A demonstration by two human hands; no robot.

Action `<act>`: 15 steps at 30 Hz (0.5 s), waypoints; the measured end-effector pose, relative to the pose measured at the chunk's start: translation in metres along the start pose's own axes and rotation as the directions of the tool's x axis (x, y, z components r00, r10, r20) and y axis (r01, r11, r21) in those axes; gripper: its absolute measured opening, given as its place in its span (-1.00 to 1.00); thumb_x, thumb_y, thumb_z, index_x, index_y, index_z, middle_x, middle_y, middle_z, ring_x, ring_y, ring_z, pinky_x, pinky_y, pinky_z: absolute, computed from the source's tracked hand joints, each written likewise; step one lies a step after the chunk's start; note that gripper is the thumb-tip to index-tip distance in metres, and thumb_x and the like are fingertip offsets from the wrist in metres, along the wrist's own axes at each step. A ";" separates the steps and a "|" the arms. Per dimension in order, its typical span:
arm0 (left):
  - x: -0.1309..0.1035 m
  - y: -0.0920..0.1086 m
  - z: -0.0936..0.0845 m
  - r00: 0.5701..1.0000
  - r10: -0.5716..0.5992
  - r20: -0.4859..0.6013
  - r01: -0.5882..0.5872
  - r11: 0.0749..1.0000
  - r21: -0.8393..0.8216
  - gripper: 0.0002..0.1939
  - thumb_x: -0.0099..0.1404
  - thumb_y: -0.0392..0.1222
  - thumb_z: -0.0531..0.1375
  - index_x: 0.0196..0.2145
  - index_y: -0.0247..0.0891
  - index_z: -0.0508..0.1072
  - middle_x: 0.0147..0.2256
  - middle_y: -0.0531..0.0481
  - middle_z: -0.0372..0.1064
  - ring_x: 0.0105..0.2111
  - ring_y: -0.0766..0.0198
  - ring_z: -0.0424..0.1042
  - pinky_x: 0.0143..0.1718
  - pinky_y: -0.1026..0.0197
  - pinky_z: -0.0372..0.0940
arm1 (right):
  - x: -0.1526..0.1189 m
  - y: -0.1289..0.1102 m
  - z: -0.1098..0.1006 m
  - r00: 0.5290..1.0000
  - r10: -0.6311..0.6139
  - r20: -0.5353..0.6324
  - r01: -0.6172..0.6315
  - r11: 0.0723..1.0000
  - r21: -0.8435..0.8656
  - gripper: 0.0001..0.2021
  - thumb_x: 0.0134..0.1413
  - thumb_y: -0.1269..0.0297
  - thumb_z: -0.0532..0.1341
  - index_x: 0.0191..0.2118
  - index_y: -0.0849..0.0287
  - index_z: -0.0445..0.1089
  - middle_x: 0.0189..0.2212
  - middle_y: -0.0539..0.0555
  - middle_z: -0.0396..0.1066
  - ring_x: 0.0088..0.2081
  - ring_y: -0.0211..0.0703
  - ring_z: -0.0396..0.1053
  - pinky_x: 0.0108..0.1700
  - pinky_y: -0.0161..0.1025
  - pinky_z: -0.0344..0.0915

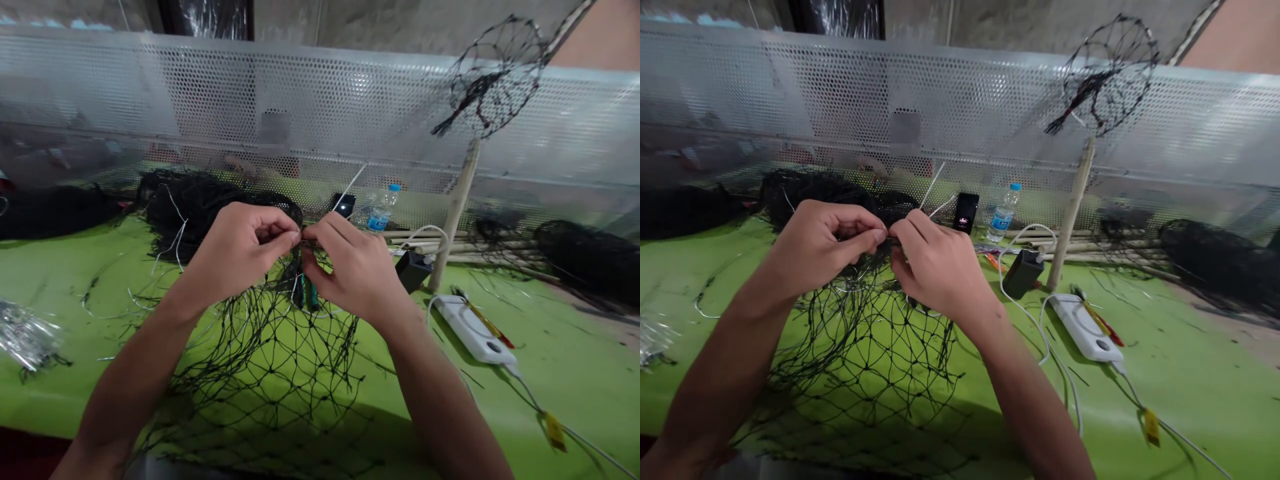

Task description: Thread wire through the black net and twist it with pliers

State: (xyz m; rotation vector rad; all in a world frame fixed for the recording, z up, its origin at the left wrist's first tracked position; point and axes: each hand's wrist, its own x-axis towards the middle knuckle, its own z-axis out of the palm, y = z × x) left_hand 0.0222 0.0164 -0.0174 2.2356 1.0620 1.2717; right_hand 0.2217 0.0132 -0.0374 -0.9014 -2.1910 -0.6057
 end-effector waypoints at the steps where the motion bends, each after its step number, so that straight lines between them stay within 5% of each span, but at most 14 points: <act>1: 0.000 0.000 -0.001 1.000 -0.014 0.015 0.015 1.000 -0.025 -0.87 0.30 -0.24 0.27 -0.37 -0.29 0.63 -0.56 0.11 0.42 -0.62 0.48 0.23 -0.61 0.39 0.10 | 0.000 -0.001 0.001 1.000 -0.014 -0.021 0.013 0.999 -0.037 -0.88 0.23 0.40 0.16 -0.18 0.21 0.45 -0.33 0.04 0.42 -0.45 -0.24 0.31 -0.50 -0.22 0.08; 7: 0.000 0.004 -0.010 0.994 -0.059 0.091 0.067 0.994 -0.083 -0.83 0.32 -0.26 0.25 -0.40 -0.30 0.62 -0.59 0.12 0.30 -0.62 0.50 0.13 -0.65 0.41 0.02 | -0.001 -0.003 0.002 0.960 -0.194 -0.204 0.156 0.969 -0.191 -0.82 0.28 0.52 0.17 -0.11 0.16 0.45 -0.23 -0.02 0.57 -0.36 -0.31 0.46 -0.39 -0.28 0.27; 15: 0.003 0.008 -0.024 0.961 -0.170 0.220 0.202 0.970 -0.134 -0.83 0.30 -0.23 0.27 -0.43 -0.31 0.60 -0.68 0.13 0.24 -0.69 0.50 0.10 -0.71 0.40 -0.02 | -0.005 0.008 0.002 0.877 -0.400 -0.264 0.358 0.913 -0.194 -0.78 0.22 0.47 0.36 -0.02 0.24 0.48 -0.22 0.07 0.64 -0.32 -0.23 0.56 -0.31 -0.23 0.43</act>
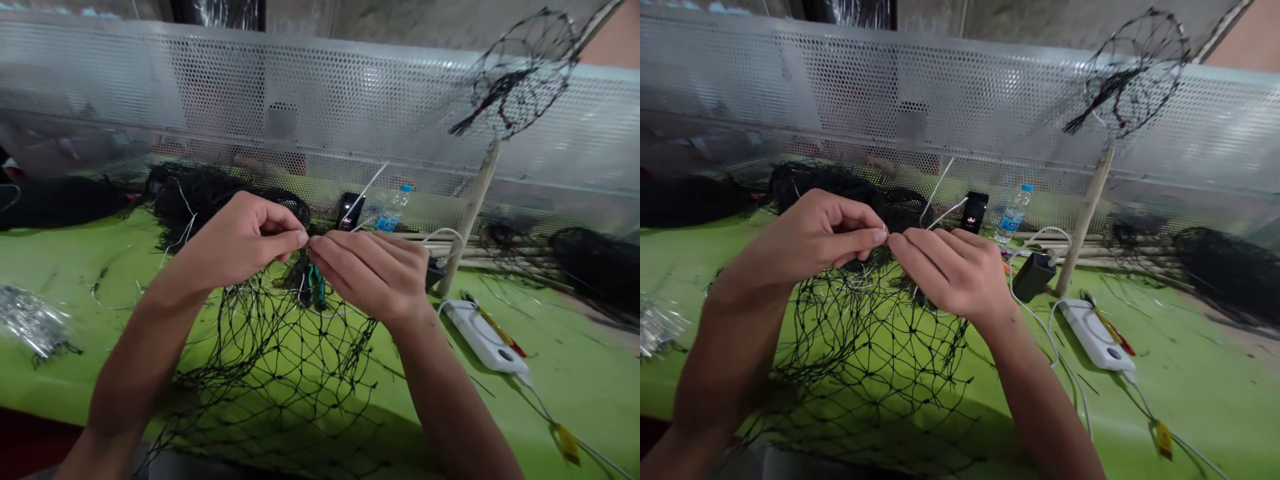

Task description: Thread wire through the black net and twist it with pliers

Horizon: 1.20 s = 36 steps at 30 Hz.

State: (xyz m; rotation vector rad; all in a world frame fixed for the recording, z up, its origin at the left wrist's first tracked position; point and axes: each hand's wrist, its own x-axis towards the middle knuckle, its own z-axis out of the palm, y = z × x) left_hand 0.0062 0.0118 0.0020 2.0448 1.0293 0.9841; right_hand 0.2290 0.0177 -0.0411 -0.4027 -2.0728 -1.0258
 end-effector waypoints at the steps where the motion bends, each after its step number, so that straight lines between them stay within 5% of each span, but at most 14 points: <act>1: 0.000 0.000 0.000 1.000 -0.002 -0.001 0.002 1.000 -0.008 -0.83 0.29 -0.24 0.27 -0.43 -0.31 0.59 -0.67 0.13 0.26 -0.69 0.50 0.11 -0.72 0.40 -0.01 | -0.001 0.002 0.000 1.000 -0.021 -0.004 0.021 1.000 0.003 -0.76 0.21 0.47 0.37 -0.01 0.27 0.48 -0.21 0.09 0.65 -0.32 -0.22 0.56 -0.32 -0.23 0.44; 10: -0.001 -0.001 0.006 0.998 0.062 -0.009 -0.062 0.997 -0.046 -0.84 0.30 -0.31 0.26 -0.46 -0.31 0.52 -0.61 0.11 0.36 -0.66 0.51 0.20 -0.67 0.43 0.10 | -0.004 0.008 0.006 0.991 -0.092 -0.101 0.091 0.996 -0.008 -0.78 0.14 0.44 0.44 -0.09 0.30 0.53 -0.30 0.11 0.65 -0.42 -0.23 0.53 -0.43 -0.23 0.40; 16: -0.005 -0.002 0.013 0.967 0.222 -0.129 -0.213 0.974 0.077 -0.83 0.35 -0.30 0.25 -0.42 -0.29 0.54 -0.56 0.12 0.41 -0.60 0.48 0.29 -0.59 0.39 0.17 | 0.001 -0.005 0.009 0.973 0.197 -0.121 -0.176 0.970 0.165 -0.91 0.21 0.45 0.37 -0.18 0.20 0.53 -0.30 0.05 0.64 -0.38 -0.24 0.55 -0.36 -0.27 0.41; 22: -0.007 -0.008 0.020 0.877 0.446 -0.179 -0.344 0.843 0.414 -0.85 0.41 -0.23 0.26 -0.32 -0.23 0.61 -0.55 0.16 0.43 -0.56 0.44 0.35 -0.50 0.31 0.17 | 0.018 -0.011 -0.012 0.807 0.551 0.213 -0.587 0.710 0.389 -0.85 0.28 0.40 0.27 -0.34 0.18 0.56 -0.52 -0.07 0.45 -0.50 -0.33 0.32 -0.44 -0.29 0.21; 25: -0.006 -0.009 0.019 0.822 0.565 -0.079 -0.450 0.728 0.517 -0.86 0.46 -0.25 0.23 -0.26 -0.23 0.60 -0.39 0.12 0.56 -0.41 0.42 0.48 -0.33 0.32 0.27 | 0.021 -0.007 -0.021 0.701 0.596 0.392 -0.712 0.545 0.444 -0.82 0.28 0.34 0.28 -0.37 0.17 0.55 -0.55 -0.09 0.42 -0.51 -0.34 0.27 -0.46 -0.29 0.16; 27: -0.006 -0.009 0.016 0.811 0.584 -0.024 -0.478 0.687 0.548 -0.86 0.47 -0.26 0.21 -0.23 -0.23 0.59 -0.31 0.10 0.59 -0.34 0.40 0.52 -0.25 0.33 0.29 | 0.021 -0.006 -0.022 0.675 0.596 0.436 -0.736 0.501 0.454 -0.81 0.29 0.31 0.27 -0.37 0.16 0.55 -0.54 -0.08 0.45 -0.49 -0.32 0.31 -0.45 -0.29 0.18; 29: -0.005 -0.010 0.014 0.840 0.541 -0.040 -0.435 0.716 0.547 -0.86 0.46 -0.26 0.22 -0.25 -0.23 0.59 -0.38 0.12 0.57 -0.41 0.41 0.48 -0.32 0.32 0.26 | 0.020 -0.007 -0.018 0.696 0.602 0.391 -0.716 0.539 0.444 -0.84 0.29 0.32 0.27 -0.33 0.16 0.55 -0.51 -0.07 0.49 -0.47 -0.31 0.36 -0.43 -0.30 0.24; 31: -0.005 -0.009 0.012 0.879 0.463 -0.113 -0.353 0.791 0.500 -0.86 0.42 -0.23 0.24 -0.29 -0.22 0.60 -0.47 0.14 0.52 -0.51 0.41 0.40 -0.43 0.32 0.20 | 0.017 -0.009 -0.011 0.783 0.558 0.275 -0.622 0.679 0.390 -0.92 0.29 0.34 0.28 -0.20 0.17 0.54 -0.41 -0.03 0.55 -0.42 -0.29 0.44 -0.37 -0.31 0.31; 34: -0.006 -0.006 0.010 0.926 0.327 -0.188 -0.234 0.889 0.393 -0.83 0.39 -0.17 0.24 -0.31 -0.24 0.61 -0.50 0.11 0.51 -0.53 0.39 0.36 -0.51 0.33 0.17 | 0.010 -0.010 -0.002 0.939 0.335 0.081 -0.344 0.918 0.196 -0.86 0.28 0.42 0.27 -0.06 0.17 0.48 -0.25 0.06 0.62 -0.31 -0.23 0.52 -0.27 -0.27 0.40; 36: -0.008 -0.003 0.009 0.949 0.254 -0.189 -0.182 0.926 0.331 -0.81 0.38 -0.14 0.24 -0.33 -0.24 0.61 -0.49 0.08 0.50 -0.52 0.39 0.35 -0.51 0.34 0.18 | 0.006 -0.010 0.002 0.979 0.205 0.002 -0.205 0.975 0.081 -0.83 0.24 0.50 0.28 -0.08 0.17 0.47 -0.22 0.07 0.63 -0.29 -0.22 0.53 -0.24 -0.25 0.42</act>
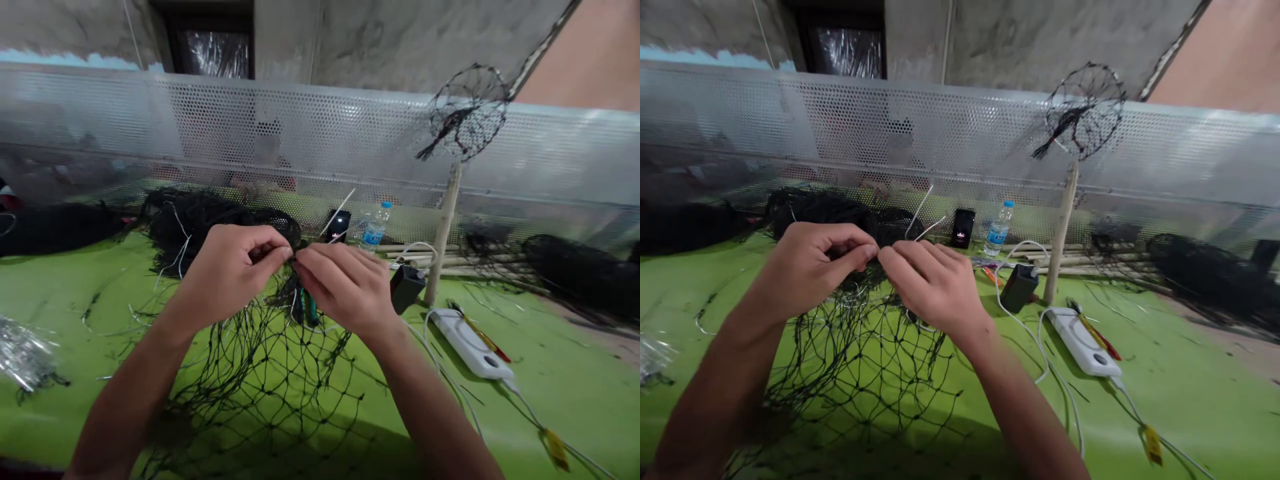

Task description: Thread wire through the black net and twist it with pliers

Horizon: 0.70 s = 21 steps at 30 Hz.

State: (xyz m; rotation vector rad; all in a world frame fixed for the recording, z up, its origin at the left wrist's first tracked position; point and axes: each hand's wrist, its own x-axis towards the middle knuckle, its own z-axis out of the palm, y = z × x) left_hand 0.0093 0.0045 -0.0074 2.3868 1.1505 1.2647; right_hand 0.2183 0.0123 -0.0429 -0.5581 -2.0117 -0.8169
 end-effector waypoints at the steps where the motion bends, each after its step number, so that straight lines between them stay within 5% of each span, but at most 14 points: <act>1: 0.000 0.001 -0.001 1.000 -0.024 0.015 0.025 0.999 -0.027 -0.80 0.37 -0.13 0.23 -0.34 -0.25 0.61 -0.50 0.08 0.49 -0.52 0.39 0.34 -0.52 0.35 0.18 | -0.002 0.000 0.001 0.999 -0.037 -0.028 0.036 0.999 -0.027 -0.81 0.22 0.53 0.30 -0.08 0.17 0.47 -0.22 0.07 0.64 -0.29 -0.22 0.53 -0.24 -0.25 0.43; 11: 0.000 0.000 -0.007 0.977 -0.139 0.163 0.173 0.962 -0.213 -0.76 0.36 -0.17 0.21 -0.46 -0.29 0.51 -0.61 0.13 0.23 -0.65 0.47 0.09 -0.67 0.37 -0.01 | -0.007 -0.002 0.004 0.988 -0.122 -0.099 0.113 0.989 -0.090 -0.72 0.20 0.47 0.36 0.03 0.24 0.49 -0.20 0.11 0.66 -0.29 -0.19 0.54 -0.27 -0.23 0.45; 21: 0.003 -0.003 -0.005 0.990 -0.039 0.135 0.052 0.994 -0.094 -0.80 0.38 -0.21 0.20 -0.41 -0.27 0.49 -0.55 0.12 0.39 -0.57 0.44 0.28 -0.55 0.34 0.15 | -0.007 -0.001 0.012 0.991 -0.101 -0.086 0.090 0.989 -0.119 -0.75 0.21 0.46 0.37 0.00 0.26 0.47 -0.24 0.10 0.66 -0.35 -0.19 0.53 -0.37 -0.20 0.38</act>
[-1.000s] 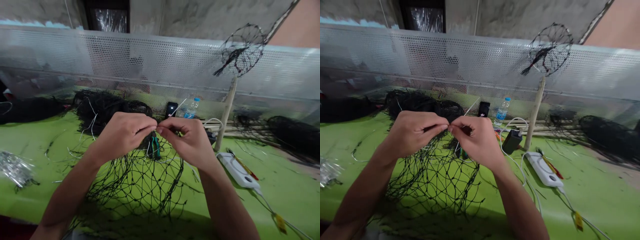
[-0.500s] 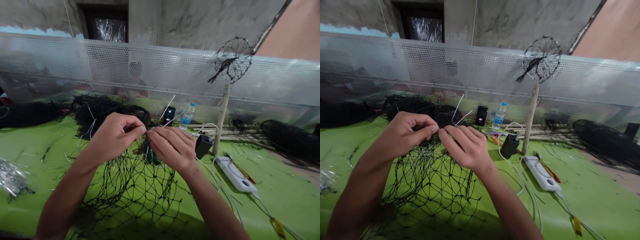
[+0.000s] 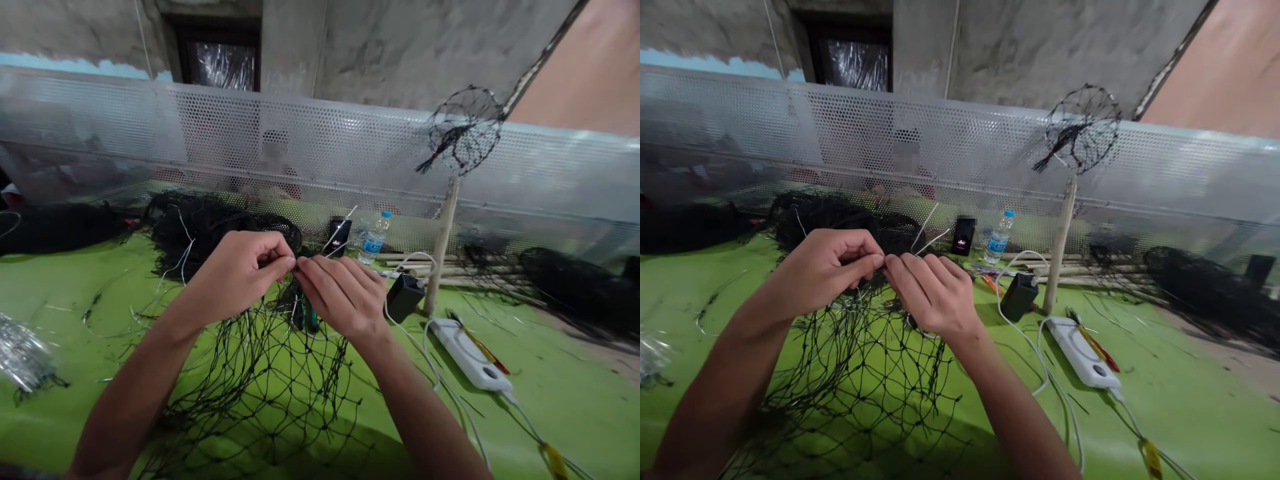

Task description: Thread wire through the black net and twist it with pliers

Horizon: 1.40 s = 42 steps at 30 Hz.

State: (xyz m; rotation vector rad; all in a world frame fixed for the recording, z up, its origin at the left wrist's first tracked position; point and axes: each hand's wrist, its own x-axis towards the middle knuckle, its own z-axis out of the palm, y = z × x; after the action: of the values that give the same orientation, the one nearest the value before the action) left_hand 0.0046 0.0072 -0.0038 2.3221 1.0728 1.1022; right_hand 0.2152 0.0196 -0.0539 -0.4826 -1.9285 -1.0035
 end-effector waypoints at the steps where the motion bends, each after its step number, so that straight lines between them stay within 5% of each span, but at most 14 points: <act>1: 0.000 0.000 0.000 1.000 -0.007 0.003 0.007 1.000 0.006 -0.80 0.39 -0.21 0.20 -0.41 -0.27 0.48 -0.55 0.12 0.38 -0.58 0.44 0.28 -0.55 0.34 0.14 | 0.000 0.000 0.001 1.000 0.004 0.006 -0.004 1.000 -0.002 -0.76 0.21 0.45 0.37 -0.01 0.27 0.47 -0.25 0.10 0.66 -0.36 -0.19 0.52 -0.37 -0.19 0.38; 8: -0.003 0.002 0.005 0.993 0.094 -0.071 -0.086 0.990 0.110 -0.80 0.40 -0.21 0.21 -0.40 -0.26 0.49 -0.53 0.11 0.41 -0.53 0.41 0.29 -0.50 0.31 0.14 | 0.008 -0.003 -0.004 0.993 0.075 0.087 -0.078 0.997 0.026 -0.97 0.30 0.45 0.30 -0.17 0.22 0.47 -0.33 0.03 0.62 -0.38 -0.24 0.50 -0.34 -0.21 0.35; 13: -0.005 0.002 0.006 0.960 0.260 -0.104 -0.226 0.939 0.259 -0.82 0.44 -0.24 0.20 -0.35 -0.24 0.51 -0.47 0.11 0.48 -0.50 0.40 0.37 -0.41 0.29 0.19 | 0.015 -0.010 -0.011 0.981 0.171 0.086 -0.169 0.985 -0.030 -0.94 0.33 0.39 0.29 -0.24 0.18 0.47 -0.37 -0.02 0.60 -0.43 -0.28 0.45 -0.37 -0.22 0.25; 18: -0.007 0.002 0.008 0.914 0.398 -0.072 -0.339 0.850 0.403 -0.81 0.48 -0.27 0.15 -0.30 -0.23 0.52 -0.36 0.08 0.55 -0.40 0.37 0.46 -0.29 0.28 0.24 | 0.023 -0.014 -0.023 0.934 0.282 0.218 -0.276 0.959 -0.058 -0.83 0.39 0.32 0.22 -0.29 0.15 0.48 -0.45 -0.04 0.51 -0.50 -0.25 0.33 -0.37 -0.20 0.19; 23: -0.004 0.002 0.008 0.978 0.198 -0.067 -0.178 0.956 0.234 -0.81 0.44 -0.21 0.18 -0.33 -0.24 0.55 -0.47 0.08 0.49 -0.51 0.37 0.38 -0.45 0.30 0.19 | 0.024 -0.010 -0.030 0.918 0.250 0.307 -0.257 0.966 -0.019 -0.88 0.34 0.29 0.25 -0.27 0.14 0.48 -0.44 -0.04 0.51 -0.47 -0.22 0.35 -0.37 -0.19 0.18; 29: -0.002 0.002 -0.006 0.997 -0.053 0.060 0.056 0.997 -0.056 -0.78 0.35 -0.18 0.22 -0.45 -0.28 0.53 -0.61 0.14 0.25 -0.62 0.45 0.14 -0.62 0.36 0.03 | 0.016 -0.004 -0.020 0.984 0.000 0.177 -0.006 0.999 0.033 -0.91 0.30 0.49 0.27 -0.13 0.26 0.50 -0.29 0.06 0.62 -0.37 -0.23 0.49 -0.33 -0.22 0.35; 35: -0.001 0.003 -0.011 0.979 -0.115 0.168 0.148 0.968 -0.203 -0.79 0.34 -0.20 0.23 -0.44 -0.28 0.54 -0.66 0.16 0.20 -0.66 0.48 0.09 -0.67 0.39 0.00 | 0.008 0.003 -0.016 0.988 -0.145 0.057 0.140 0.987 0.084 -0.78 0.24 0.53 0.33 -0.01 0.35 0.47 -0.22 0.19 0.65 -0.28 -0.16 0.55 -0.26 -0.18 0.45; 42: -0.001 0.005 -0.007 0.990 -0.060 0.130 0.086 0.975 -0.204 -0.81 0.34 -0.24 0.23 -0.45 -0.28 0.48 -0.61 0.13 0.27 -0.60 0.44 0.21 -0.59 0.37 0.11 | 0.002 0.004 -0.010 0.993 -0.120 -0.009 0.120 0.988 0.094 -0.79 0.22 0.53 0.34 -0.03 0.32 0.48 -0.25 0.17 0.65 -0.31 -0.17 0.55 -0.29 -0.19 0.46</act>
State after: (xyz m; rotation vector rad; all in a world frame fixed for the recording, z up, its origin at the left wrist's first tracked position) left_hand 0.0013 0.0029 0.0033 2.1378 0.9412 0.9798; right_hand 0.2218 0.0137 -0.0474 -0.3134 -2.0113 -0.9825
